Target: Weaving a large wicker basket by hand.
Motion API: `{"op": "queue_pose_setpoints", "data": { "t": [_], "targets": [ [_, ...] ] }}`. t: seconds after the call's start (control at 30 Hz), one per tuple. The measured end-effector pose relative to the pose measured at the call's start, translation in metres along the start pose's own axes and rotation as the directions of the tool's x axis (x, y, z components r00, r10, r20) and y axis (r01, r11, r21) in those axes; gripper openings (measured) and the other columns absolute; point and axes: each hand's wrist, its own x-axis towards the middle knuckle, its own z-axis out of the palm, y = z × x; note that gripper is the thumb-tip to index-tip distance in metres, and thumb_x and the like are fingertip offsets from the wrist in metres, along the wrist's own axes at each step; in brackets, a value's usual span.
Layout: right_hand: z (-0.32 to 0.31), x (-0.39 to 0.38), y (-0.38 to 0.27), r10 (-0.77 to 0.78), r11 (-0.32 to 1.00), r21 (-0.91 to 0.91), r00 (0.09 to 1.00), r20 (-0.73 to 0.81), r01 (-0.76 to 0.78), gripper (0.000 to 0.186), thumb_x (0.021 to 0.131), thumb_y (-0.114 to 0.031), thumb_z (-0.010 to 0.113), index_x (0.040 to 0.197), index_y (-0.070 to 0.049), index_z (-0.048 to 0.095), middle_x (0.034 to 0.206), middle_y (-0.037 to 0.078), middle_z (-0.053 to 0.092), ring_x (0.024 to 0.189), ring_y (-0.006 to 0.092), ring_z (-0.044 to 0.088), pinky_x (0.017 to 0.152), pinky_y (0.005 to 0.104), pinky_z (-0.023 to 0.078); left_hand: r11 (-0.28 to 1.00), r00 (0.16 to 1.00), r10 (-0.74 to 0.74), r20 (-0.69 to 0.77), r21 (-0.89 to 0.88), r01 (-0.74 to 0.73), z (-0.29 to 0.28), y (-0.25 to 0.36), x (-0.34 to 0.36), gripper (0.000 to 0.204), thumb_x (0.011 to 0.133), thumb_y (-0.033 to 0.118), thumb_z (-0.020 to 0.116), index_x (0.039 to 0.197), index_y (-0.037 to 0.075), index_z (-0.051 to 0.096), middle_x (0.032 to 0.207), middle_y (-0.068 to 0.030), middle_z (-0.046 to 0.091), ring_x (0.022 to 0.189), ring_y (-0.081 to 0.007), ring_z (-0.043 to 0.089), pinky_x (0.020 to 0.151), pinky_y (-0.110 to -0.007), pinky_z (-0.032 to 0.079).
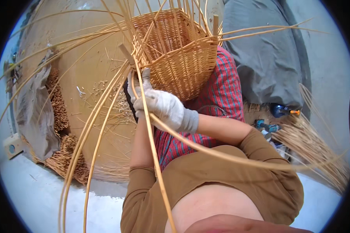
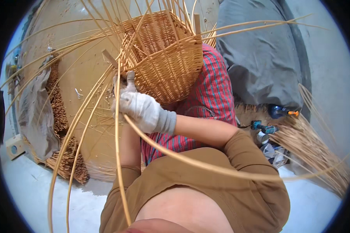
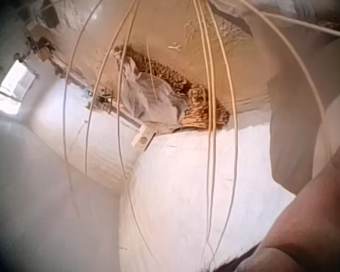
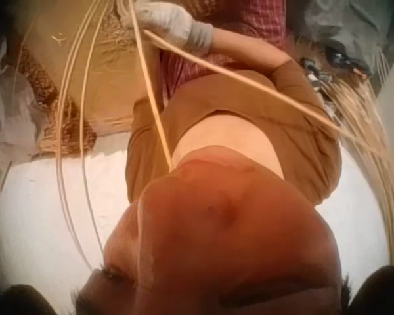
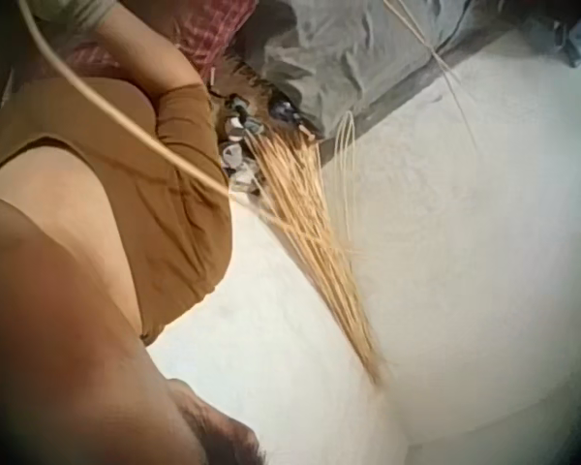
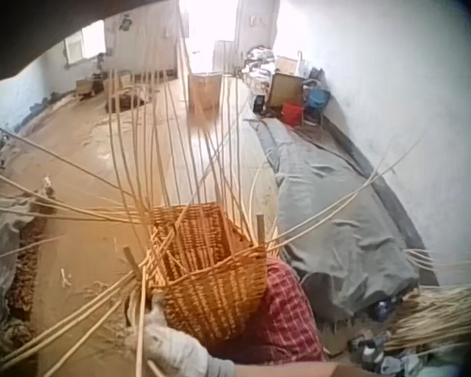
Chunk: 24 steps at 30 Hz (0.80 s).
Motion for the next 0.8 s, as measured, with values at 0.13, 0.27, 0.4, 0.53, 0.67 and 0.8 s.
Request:
{"op": "queue_pose_setpoints", "data": {
  "t": [0.13, 0.27, 0.4, 0.53, 0.67, 0.8],
  "targets": [
    [-0.032, 0.001, -0.003, -0.149, 0.977, -0.158, 0.988, -0.05, 0.14, 0.02, 0.076, -0.007, 0.076, 0.093, -0.008, 0.066, 0.083, 0.01, 0.066, 0.075, 0.0307, 0.067, 0.064, 0.0398, 0.055, 0.978, 0.985, -0.059, 0.161, 0.209, 0.025, -0.005, 0.032, -0.005, 0.045, 0.09, 0.001, 0.072, 0.132, 0.0, 0.055, 0.117, -0.0098, 0.064, 0.102, -0.0178, 0.063, 0.087, -0.027, 0.056],
    [-0.041, -0.033, -0.005, -0.115, 0.976, -0.167, 0.984, 0.139, 0.138, 0.024, 0.075, -0.018, 0.08, 0.093, -0.011, 0.065, 0.08, 0.005, 0.064, 0.083, 0.0276, 0.067, 0.075, 0.0405, 0.052, 0.921, 0.878, -0.085, 0.471, 0.374, -0.111, -0.001, 0.081, 0.025, 0.05, 0.086, 0.005, 0.079, 0.13, -0.001, 0.056, 0.12, -0.0108, 0.064, 0.109, -0.0201, 0.061, 0.093, -0.034, 0.054],
    [-0.035, 0.002, -0.014, -0.085, 0.976, -0.18, 0.971, 0.224, 0.127, 0.023, 0.075, -0.026, 0.08, 0.088, -0.013, 0.066, 0.077, 0.005, 0.062, 0.075, 0.0267, 0.063, 0.069, 0.0399, 0.048, 0.94, 0.709, -0.296, 0.641, 0.329, 0.095, 0.0, 0.111, 0.088, 0.049, 0.091, 0.027, 0.073, 0.132, 0.007, 0.056, 0.125, -0.0097, 0.06, 0.099, -0.0184, 0.062, 0.088, -0.037, 0.058],
    [-0.013, 0.001, 0.014, -0.1, 0.931, -0.337, 0.985, 0.138, 0.142, 0.027, 0.07, -0.018, 0.086, 0.075, -0.017, 0.059, 0.064, 0.0, 0.054, 0.06, 0.0228, 0.055, 0.058, 0.04, 0.04, 0.618, 0.255, -0.665, 0.702, 0.326, 0.715, 0.012, 0.103, 0.113, 0.038, 0.098, 0.033, 0.059, 0.129, 0.011, 0.058, 0.116, -0.0037, 0.057, 0.086, -0.0121, 0.056, 0.082, -0.036, 0.057],
    [-0.017, 0.0, 0.017, -0.126, 0.874, -0.457, 0.986, 0.107, 0.162, 0.03, 0.071, -0.01, 0.084, 0.072, -0.019, 0.055, 0.057, -0.003, 0.048, 0.053, 0.0202, 0.049, 0.052, 0.0371, 0.035, 0.918, 0.242, -0.396, 0.886, 0.383, 0.1, 0.012, 0.098, 0.132, 0.046, 0.076, 0.005, 0.081, 0.118, 0.01, 0.063, 0.112, -0.0042, 0.062, 0.097, -0.0189, 0.061, 0.089, -0.036, 0.054],
    [-0.031, -0.007, 0.02, -0.085, 0.844, -0.525, 0.994, 0.075, 0.112, 0.022, 0.074, -0.016, 0.078, 0.07, -0.018, 0.057, 0.058, -0.001, 0.047, 0.053, 0.0193, 0.051, 0.048, 0.0365, 0.038, 0.875, 0.145, -0.19, 0.971, 0.234, -0.423, 0.007, 0.095, 0.136, 0.056, 0.061, 0.001, 0.091, 0.11, 0.008, 0.065, 0.112, -0.0074, 0.062, 0.103, -0.0229, 0.063, 0.09, -0.037, 0.055]
  ]
}}
